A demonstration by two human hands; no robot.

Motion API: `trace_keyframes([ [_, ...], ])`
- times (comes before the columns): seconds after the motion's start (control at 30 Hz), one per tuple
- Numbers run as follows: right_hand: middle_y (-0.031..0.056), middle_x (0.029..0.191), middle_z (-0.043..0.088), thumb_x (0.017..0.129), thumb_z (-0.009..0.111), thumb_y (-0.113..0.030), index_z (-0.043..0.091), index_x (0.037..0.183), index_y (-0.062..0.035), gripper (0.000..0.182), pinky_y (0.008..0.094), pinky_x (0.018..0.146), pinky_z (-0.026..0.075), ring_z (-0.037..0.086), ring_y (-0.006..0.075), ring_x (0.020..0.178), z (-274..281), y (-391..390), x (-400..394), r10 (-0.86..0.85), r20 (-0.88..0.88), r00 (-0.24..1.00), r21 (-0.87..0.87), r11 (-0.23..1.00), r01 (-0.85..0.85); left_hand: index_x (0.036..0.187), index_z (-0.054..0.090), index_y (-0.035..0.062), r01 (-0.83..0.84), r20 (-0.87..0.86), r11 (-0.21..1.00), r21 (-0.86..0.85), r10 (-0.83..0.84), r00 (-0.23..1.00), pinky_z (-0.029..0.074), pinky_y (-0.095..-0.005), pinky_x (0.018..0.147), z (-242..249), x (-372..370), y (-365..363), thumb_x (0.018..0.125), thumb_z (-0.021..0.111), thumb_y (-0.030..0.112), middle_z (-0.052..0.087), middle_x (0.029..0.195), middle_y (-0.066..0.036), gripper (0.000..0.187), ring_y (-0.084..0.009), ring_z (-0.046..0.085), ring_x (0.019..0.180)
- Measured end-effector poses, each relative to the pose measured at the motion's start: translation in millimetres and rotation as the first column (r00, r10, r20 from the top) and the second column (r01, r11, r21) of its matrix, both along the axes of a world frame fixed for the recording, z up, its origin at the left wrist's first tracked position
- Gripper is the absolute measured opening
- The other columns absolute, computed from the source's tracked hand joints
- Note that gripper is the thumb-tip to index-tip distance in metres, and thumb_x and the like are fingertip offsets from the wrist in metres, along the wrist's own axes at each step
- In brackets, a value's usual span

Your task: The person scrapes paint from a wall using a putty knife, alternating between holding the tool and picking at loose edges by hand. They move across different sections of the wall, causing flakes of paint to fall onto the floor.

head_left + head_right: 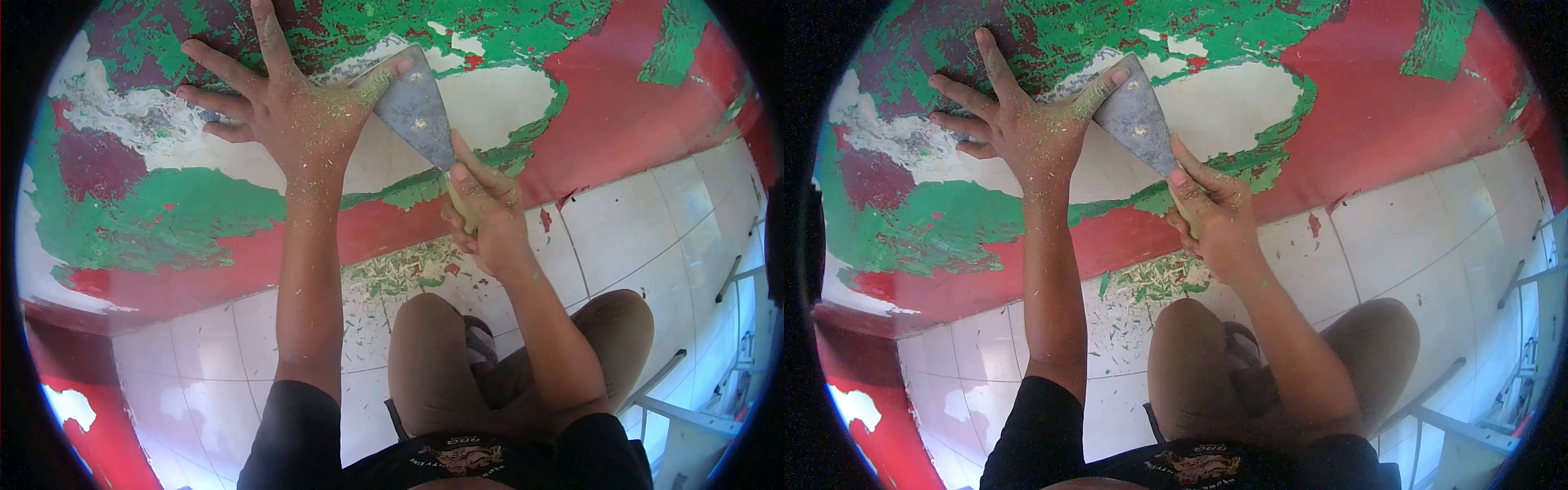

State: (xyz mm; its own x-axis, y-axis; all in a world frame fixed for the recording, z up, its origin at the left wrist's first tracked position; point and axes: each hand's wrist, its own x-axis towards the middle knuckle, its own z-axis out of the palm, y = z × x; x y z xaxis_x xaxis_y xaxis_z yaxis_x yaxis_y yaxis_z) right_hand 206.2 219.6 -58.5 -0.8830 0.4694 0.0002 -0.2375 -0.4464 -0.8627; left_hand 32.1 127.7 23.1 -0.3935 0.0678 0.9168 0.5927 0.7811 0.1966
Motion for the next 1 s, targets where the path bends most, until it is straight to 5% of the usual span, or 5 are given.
trace_keyframes([
  [0.27, -0.0056, 0.066, 0.048, 0.103, 0.067, -0.024, 0.057, 0.148, -0.0144, 0.048, 0.0216, 0.041, 0.030, 0.041, 0.0037, 0.053, 38, 26, 15, 0.038, 0.135, 0.990, 0.077, 0.996, -0.049, 0.165, 0.023, 0.0314, 0.023, 0.023, 1.000, 0.011, -0.024, 0.999, 0.009, -0.0861, 0.105, 0, -2, -2, 0.046, 0.085, 0.085, -0.007, 0.165, -0.039, 0.145, -0.0695, -0.006, 0.146],
  [0.33, -0.0058, 0.065, 0.048, 0.103, 0.067, -0.024, 0.057, 0.148, -0.0137, 0.047, 0.0211, 0.043, 0.030, 0.041, 0.0036, 0.053, 40, 22, 19, -0.029, 0.085, 0.996, 0.256, 0.967, 0.006, 0.165, 0.023, 0.0310, 0.027, 0.027, 1.000, 0.007, -0.027, 0.999, 0.009, -0.0862, 0.105, 0, -2, -2, 0.045, 0.085, 0.086, -0.008, 0.165, -0.039, 0.145, -0.0695, -0.007, 0.146],
  [0.57, -0.0043, 0.074, 0.049, 0.105, 0.062, -0.026, 0.047, 0.155, -0.0125, 0.054, 0.0204, 0.041, 0.032, 0.044, 0.0044, 0.056, -13, -3, 5, 0.032, -0.103, 0.994, 0.059, 0.998, -0.026, 0.165, 0.022, 0.0299, -0.012, 0.017, 0.999, -0.035, 0.012, 1.000, 0.011, -0.0871, 0.104, 1, 2, -1, 0.044, 0.083, 0.088, -0.008, 0.165, -0.038, 0.148, -0.0694, -0.007, 0.146],
  [0.87, -0.0061, 0.064, 0.046, 0.103, 0.066, -0.025, 0.057, 0.148, -0.0159, 0.047, 0.0215, 0.042, 0.033, 0.040, 0.0042, 0.051, 9, 8, 7, -0.007, 0.015, 1.000, 0.065, 0.998, 0.006, 0.165, 0.023, 0.0297, 0.014, 0.037, 1.000, -0.001, -0.014, 0.999, 0.008, -0.0855, 0.106, 1, 1, 0, 0.046, 0.084, 0.086, -0.008, 0.165, -0.038, 0.145, -0.0682, -0.008, 0.146],
  [1.0, -0.0054, 0.075, 0.049, 0.103, 0.066, -0.024, 0.056, 0.149, -0.0133, 0.048, 0.0203, 0.041, 0.030, 0.044, 0.0046, 0.057, 29, 22, 11, 0.031, 0.081, 0.996, 0.106, 0.994, -0.040, 0.165, 0.024, 0.0294, 0.016, 0.029, 1.000, -0.001, -0.016, 0.999, 0.008, -0.0847, 0.107, 0, -1, -1, 0.049, 0.085, 0.084, -0.007, 0.165, -0.038, 0.142, -0.0680, -0.007, 0.147],
])
